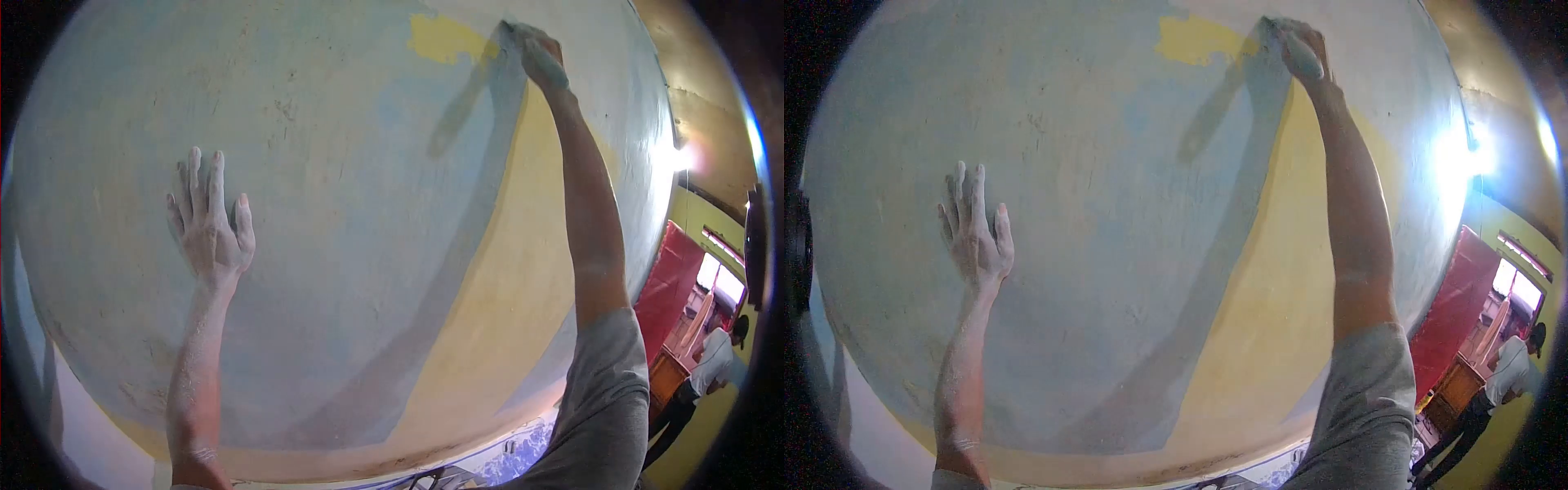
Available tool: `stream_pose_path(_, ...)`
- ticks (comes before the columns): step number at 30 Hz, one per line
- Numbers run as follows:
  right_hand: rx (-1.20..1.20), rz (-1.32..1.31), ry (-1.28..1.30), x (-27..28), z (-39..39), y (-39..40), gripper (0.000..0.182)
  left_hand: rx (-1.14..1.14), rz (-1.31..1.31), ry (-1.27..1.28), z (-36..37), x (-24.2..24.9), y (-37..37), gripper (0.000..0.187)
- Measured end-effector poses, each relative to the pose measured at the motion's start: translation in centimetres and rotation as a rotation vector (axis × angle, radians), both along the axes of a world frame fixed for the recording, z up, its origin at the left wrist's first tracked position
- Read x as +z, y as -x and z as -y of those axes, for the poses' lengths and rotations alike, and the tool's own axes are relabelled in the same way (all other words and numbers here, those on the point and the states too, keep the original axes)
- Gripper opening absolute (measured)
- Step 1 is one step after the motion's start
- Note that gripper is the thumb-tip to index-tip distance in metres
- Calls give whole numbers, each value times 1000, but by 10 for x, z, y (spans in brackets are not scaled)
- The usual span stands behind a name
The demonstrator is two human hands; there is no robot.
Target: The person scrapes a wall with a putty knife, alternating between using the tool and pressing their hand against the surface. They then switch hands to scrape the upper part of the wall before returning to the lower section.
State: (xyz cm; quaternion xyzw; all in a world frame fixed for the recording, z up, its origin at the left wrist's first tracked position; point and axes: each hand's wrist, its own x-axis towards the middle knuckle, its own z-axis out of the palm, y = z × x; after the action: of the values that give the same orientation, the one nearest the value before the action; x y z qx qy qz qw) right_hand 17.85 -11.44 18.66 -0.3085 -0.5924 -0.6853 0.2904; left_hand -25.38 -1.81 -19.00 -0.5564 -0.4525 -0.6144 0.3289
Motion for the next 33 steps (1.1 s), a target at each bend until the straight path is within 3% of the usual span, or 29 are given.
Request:
stream_pose_path(4, 216, -147, 107, -9, -7, 11, 23, 24, -12, -21, -5, -1, 4, 59)
stream_pose_path(6, -106, 143, -60, -54, 2, 20, 24, 9, -11, -19, -4, 1, 4, 59)
stream_pose_path(7, 56, 127, -32, -66, 2, 28, 24, 1, -12, -15, -3, 0, 4, 59)
stream_pose_path(10, 33, -37, 65, -34, -3, 20, 24, 8, -9, -44, -7, 0, 4, 58)
stream_pose_path(12, 83, -107, 95, -1, -42, -32, 24, 3, -14, -46, -7, 1, 4, 57)
stream_pose_path(14, 473, -154, 179, 1, -93, -92, 24, -5, -20, -44, -6, 0, 6, 57)
stream_pose_path(15, 196, -95, -79, -52, -64, -47, 26, 6, -17, -36, -7, 1, 7, 57)
stream_pose_path(18, 30, -52, -56, -116, -1, 36, 24, 30, -22, 11, -3, -2, 3, 58)
stream_pose_path(20, 112, -27, -105, -92, -1, 32, 21, 50, -33, 40, -4, 0, 2, 59)
stream_pose_path(23, 345, -494, 156, -69, 6, 38, 23, 35, -32, 8, -6, 0, 3, 60)
stream_pose_path(26, 280, -435, 226, -104, 3, 35, 26, -1, -13, -11, -6, 1, 3, 58)
stream_pose_path(27, 62, -116, -1, -114, -2, 33, 21, 8, -16, -6, -7, 1, 3, 59)
stream_pose_path(30, 142, -244, 188, -147, 17, 45, 26, 15, -22, 24, -5, 2, 2, 59)
stream_pose_path(33, 151, -212, 130, -154, 20, 55, 29, 21, -22, 45, -4, 3, 5, 59)
